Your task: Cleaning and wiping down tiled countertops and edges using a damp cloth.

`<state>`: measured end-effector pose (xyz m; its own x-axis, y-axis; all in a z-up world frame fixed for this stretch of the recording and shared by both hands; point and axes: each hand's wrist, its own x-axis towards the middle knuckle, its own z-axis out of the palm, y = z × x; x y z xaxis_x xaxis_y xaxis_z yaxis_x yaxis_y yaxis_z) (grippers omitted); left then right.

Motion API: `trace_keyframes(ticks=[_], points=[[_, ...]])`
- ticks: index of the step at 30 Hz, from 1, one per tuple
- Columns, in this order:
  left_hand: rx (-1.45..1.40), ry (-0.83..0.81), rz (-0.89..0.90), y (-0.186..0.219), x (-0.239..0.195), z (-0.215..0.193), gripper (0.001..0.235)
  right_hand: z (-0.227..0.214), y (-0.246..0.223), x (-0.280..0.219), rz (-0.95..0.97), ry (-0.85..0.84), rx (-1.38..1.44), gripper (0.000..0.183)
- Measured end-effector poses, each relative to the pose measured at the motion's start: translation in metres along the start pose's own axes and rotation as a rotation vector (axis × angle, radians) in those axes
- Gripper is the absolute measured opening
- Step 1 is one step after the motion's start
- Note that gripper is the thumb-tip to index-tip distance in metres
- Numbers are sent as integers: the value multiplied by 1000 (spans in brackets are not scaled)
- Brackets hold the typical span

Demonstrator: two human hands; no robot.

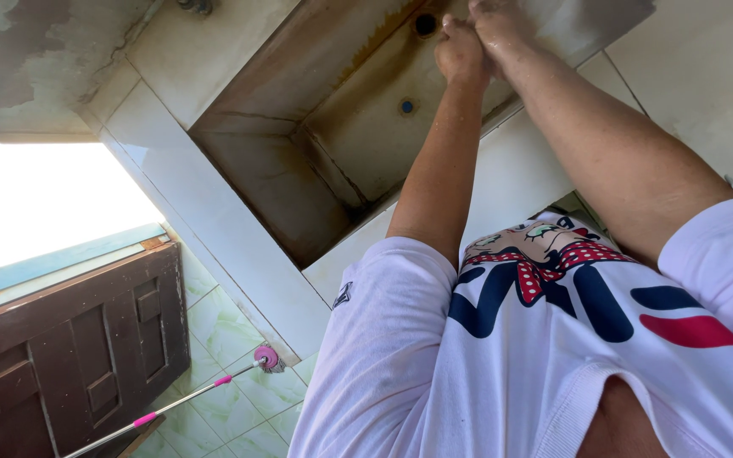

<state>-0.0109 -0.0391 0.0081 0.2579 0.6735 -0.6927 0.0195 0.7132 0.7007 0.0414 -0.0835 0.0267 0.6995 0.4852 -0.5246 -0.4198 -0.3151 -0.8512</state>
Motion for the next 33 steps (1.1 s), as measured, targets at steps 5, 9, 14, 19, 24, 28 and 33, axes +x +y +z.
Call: trace_keyframes(ticks=[5, 9, 14, 19, 24, 28, 33], points=[[-110, 26, 15, 4, -16, 2, 49, -3, -9, -14, -106, -76, -41, 29], [-190, -3, -40, 3, -14, 4, 47, -5, -14, -16, 6, -58, -82, 31], [-141, 37, 98, -6, -1, 8, 47, -7, -2, -6, -221, -115, 50, 29], [-50, -130, 122, -2, 12, -9, 50, -10, -37, -44, -62, -55, 97, 29], [41, -214, -243, 14, -5, -40, 44, -43, -24, -13, -219, -286, 321, 15], [89, -331, 38, 8, -9, -56, 15, -49, -46, -40, -451, -275, -215, 27], [12, -157, 136, 14, -10, -65, 11, -63, -48, -48, -456, -164, -131, 25]])
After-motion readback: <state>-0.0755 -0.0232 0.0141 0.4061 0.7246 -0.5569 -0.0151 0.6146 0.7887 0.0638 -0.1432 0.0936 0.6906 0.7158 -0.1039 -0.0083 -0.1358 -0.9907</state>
